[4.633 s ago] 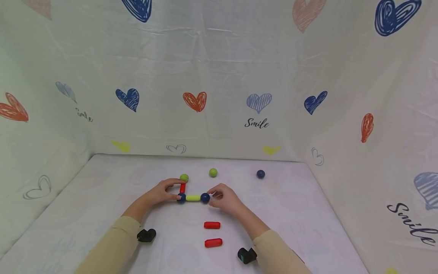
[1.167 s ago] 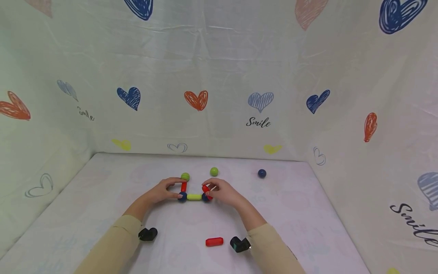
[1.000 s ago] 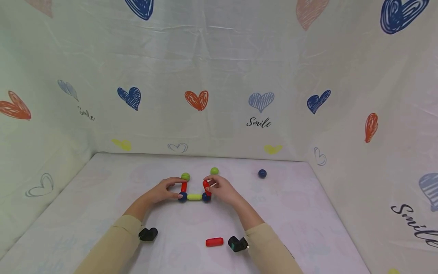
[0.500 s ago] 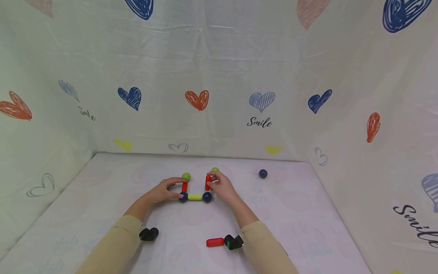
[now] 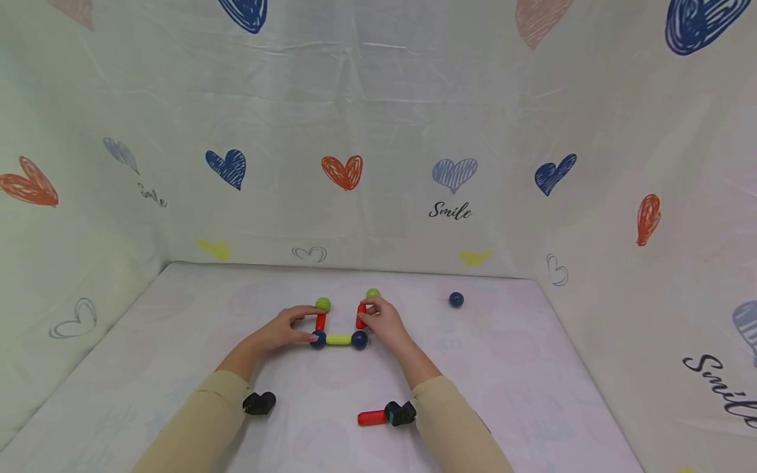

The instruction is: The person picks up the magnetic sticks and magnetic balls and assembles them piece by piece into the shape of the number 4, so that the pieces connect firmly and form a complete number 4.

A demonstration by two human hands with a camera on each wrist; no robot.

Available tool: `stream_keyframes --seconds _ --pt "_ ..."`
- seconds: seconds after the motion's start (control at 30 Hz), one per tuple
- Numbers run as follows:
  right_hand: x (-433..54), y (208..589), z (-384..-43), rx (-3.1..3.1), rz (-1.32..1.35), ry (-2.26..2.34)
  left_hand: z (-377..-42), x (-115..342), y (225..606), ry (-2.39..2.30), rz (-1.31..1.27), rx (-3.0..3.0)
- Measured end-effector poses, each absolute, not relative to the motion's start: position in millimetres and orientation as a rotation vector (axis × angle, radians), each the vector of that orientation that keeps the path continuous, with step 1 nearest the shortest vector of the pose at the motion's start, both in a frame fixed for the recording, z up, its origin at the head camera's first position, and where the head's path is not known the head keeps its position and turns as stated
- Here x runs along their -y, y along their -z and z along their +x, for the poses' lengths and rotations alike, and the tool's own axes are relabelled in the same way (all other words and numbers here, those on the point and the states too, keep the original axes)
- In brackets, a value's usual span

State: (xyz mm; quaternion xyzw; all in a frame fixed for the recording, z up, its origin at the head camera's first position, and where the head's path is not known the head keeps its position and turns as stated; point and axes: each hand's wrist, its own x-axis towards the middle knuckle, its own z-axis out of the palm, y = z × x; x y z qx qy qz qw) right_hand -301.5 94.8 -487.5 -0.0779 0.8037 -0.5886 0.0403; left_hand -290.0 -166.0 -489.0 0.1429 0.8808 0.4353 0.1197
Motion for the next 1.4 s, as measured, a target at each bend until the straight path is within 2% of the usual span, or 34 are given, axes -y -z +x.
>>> stream_keyframes --seconds 1.4 --pt "-94.0 484.4 -301.0 -2.536 -0.232 1.589 -290.3 165.3 490.8 -1.297 0.405 -2.573"
